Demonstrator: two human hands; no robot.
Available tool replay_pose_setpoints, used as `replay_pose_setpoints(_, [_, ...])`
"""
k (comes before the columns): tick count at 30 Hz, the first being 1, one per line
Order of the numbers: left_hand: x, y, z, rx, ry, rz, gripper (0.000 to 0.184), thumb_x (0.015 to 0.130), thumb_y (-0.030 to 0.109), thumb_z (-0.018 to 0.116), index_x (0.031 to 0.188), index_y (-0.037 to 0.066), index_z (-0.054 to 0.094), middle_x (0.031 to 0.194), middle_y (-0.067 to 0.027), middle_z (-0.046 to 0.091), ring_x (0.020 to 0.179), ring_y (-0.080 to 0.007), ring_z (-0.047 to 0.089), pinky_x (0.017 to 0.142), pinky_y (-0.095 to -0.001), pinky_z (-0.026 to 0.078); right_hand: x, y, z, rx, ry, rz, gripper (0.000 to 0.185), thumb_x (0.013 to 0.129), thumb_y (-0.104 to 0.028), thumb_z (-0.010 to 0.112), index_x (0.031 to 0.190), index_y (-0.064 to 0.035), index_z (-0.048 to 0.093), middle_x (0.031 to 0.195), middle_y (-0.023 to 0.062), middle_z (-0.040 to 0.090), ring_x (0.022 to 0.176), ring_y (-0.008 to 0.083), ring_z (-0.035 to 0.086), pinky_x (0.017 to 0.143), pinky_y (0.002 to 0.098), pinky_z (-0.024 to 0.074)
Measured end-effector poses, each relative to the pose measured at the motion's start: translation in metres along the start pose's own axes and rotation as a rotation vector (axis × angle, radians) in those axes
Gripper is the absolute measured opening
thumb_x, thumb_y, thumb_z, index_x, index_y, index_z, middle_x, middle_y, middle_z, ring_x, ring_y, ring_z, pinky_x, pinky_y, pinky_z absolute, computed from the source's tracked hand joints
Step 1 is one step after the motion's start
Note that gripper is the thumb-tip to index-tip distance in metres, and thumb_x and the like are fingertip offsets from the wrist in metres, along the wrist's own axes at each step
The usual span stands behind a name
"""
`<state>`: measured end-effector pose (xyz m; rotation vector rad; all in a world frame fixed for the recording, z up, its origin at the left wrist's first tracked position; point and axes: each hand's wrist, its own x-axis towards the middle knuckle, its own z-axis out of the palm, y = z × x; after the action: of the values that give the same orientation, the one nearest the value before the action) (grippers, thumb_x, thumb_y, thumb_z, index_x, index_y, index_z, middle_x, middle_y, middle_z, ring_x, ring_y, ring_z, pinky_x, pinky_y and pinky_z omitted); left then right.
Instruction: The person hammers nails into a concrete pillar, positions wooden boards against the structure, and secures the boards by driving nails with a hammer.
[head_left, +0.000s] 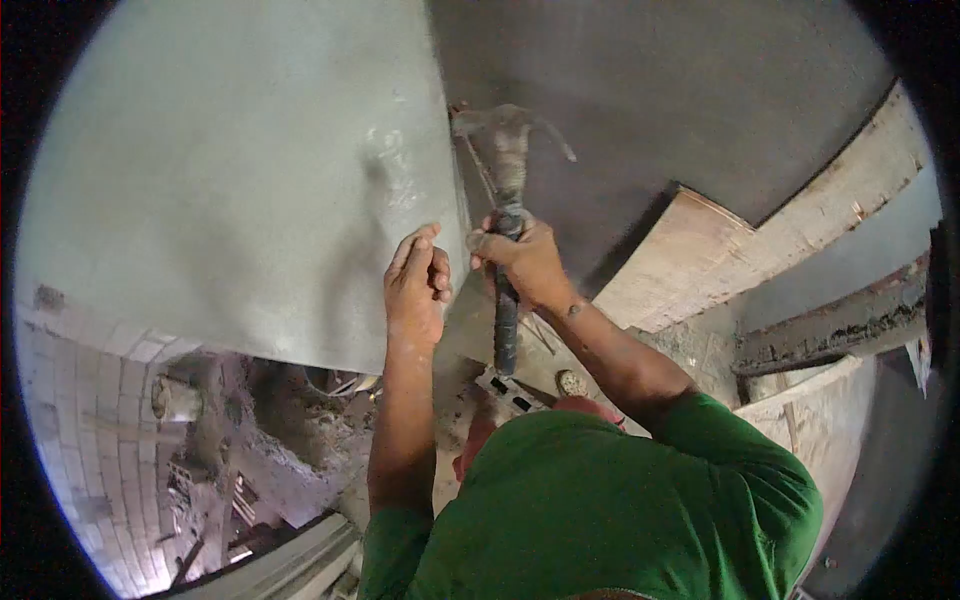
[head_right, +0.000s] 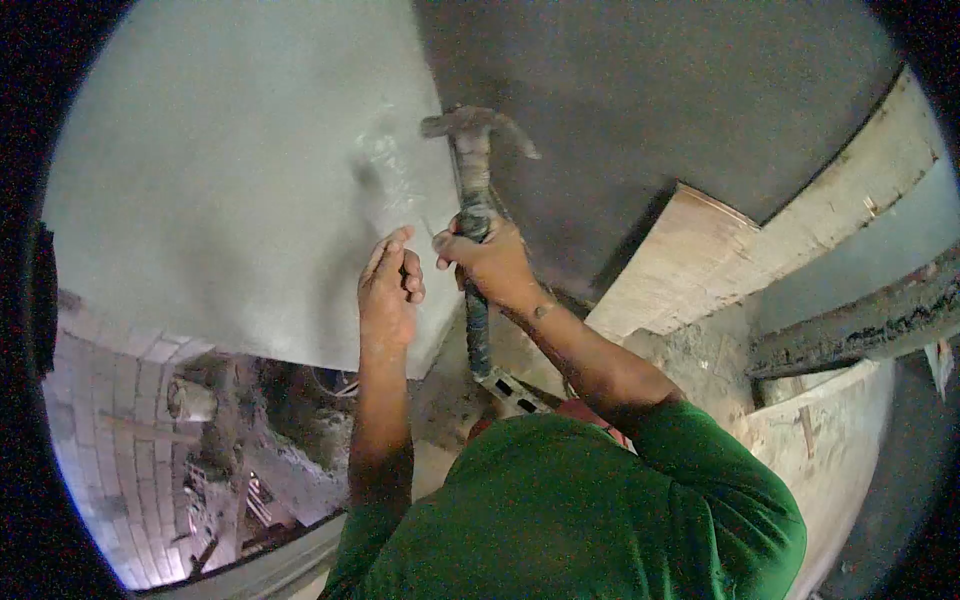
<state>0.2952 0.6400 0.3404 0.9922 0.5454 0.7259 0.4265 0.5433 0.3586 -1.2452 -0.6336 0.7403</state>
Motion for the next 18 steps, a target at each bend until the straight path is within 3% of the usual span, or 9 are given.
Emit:
replay_pose_setpoints(3, [-0.009,0.023,-0.011,-0.049,-0.018,0.043,0.035,0.099,0.021,0.055,0.129,0.003,0.051,0.072,-0.0003,0.053,0.059,-0.0056,0.044,0.049,-0.0221,0.034,0.004,-0.014,0.008,0.256,-0.028,0.046,0.020,0.085,-0.009,0.073,0.094,-0.0038,0.056,0.077,0.0108,0.068,0.057,0.0147,0.061,0.043,0.0277,0.0463])
replay_pose_setpoints(7, [-0.016,0.048,0.002,-0.020,-0.018,-0.022,0.032,0.096,0.019,0.060,0.124,0.003,0.059,0.074,0.0015,0.054,0.059,-0.0039,0.043,0.049,-0.0207,0.032,0.005,-0.032,0.012,0.439,-0.040,-0.018,0.024,0.086,-0.006,0.072,0.099,-0.0043,0.053,0.080,0.0117,0.068,0.059,0.0175,0.064,0.043,0.0287,0.0489])
replay_pose_setpoints(9, [-0.020,0.060,0.020,0.004,0.028,-0.021,0.031,0.094,0.019,0.063,0.120,0.003,0.063,0.075,0.0020,0.054,0.060,-0.0033,0.042,0.050,-0.0205,0.031,0.007,-0.042,0.010,0.452,-0.087,-0.033,0.024,0.086,-0.006,0.072,0.099,-0.0044,0.052,0.079,0.0123,0.068,0.058,0.0176,0.064,0.043,0.0288,0.0493])
replay_pose_setpoints(12, [-0.025,0.070,0.052,0.277,0.055,0.151,0.028,0.089,0.021,0.071,0.110,0.002,0.069,0.082,0.0019,0.062,0.062,-0.0013,0.045,0.049,-0.0198,0.029,0.011,-0.052,0.003,0.423,-0.156,-0.031,0.025,0.085,-0.006,0.073,0.099,-0.0047,0.052,0.077,0.0125,0.067,0.056,0.0172,0.062,0.043,0.0287,0.0496])
replay_pose_setpoints(15, [-0.027,0.082,0.075,0.284,-0.024,0.187,0.026,0.089,0.019,0.071,0.110,0.003,0.070,0.085,0.0015,0.067,0.061,-0.0011,0.047,0.047,-0.0188,0.027,0.016,-0.057,0.001,0.370,-0.204,-0.013,0.025,0.084,-0.009,0.075,0.096,-0.0049,0.053,0.073,0.0106,0.064,0.053,0.0161,0.060,0.043,0.0285,0.0490])
replay_pose_setpoints(18, [-0.013,0.079,0.068,0.310,0.068,0.235,0.024,0.088,0.020,0.071,0.107,0.005,0.070,0.085,0.0029,0.066,0.065,-0.0010,0.048,0.050,-0.0185,0.028,0.024,-0.063,0.008,0.306,-0.194,-0.026,0.022,0.084,-0.010,0.075,0.090,-0.0046,0.055,0.067,0.0073,0.061,0.049,0.0139,0.056,0.042,0.0277,0.0468])
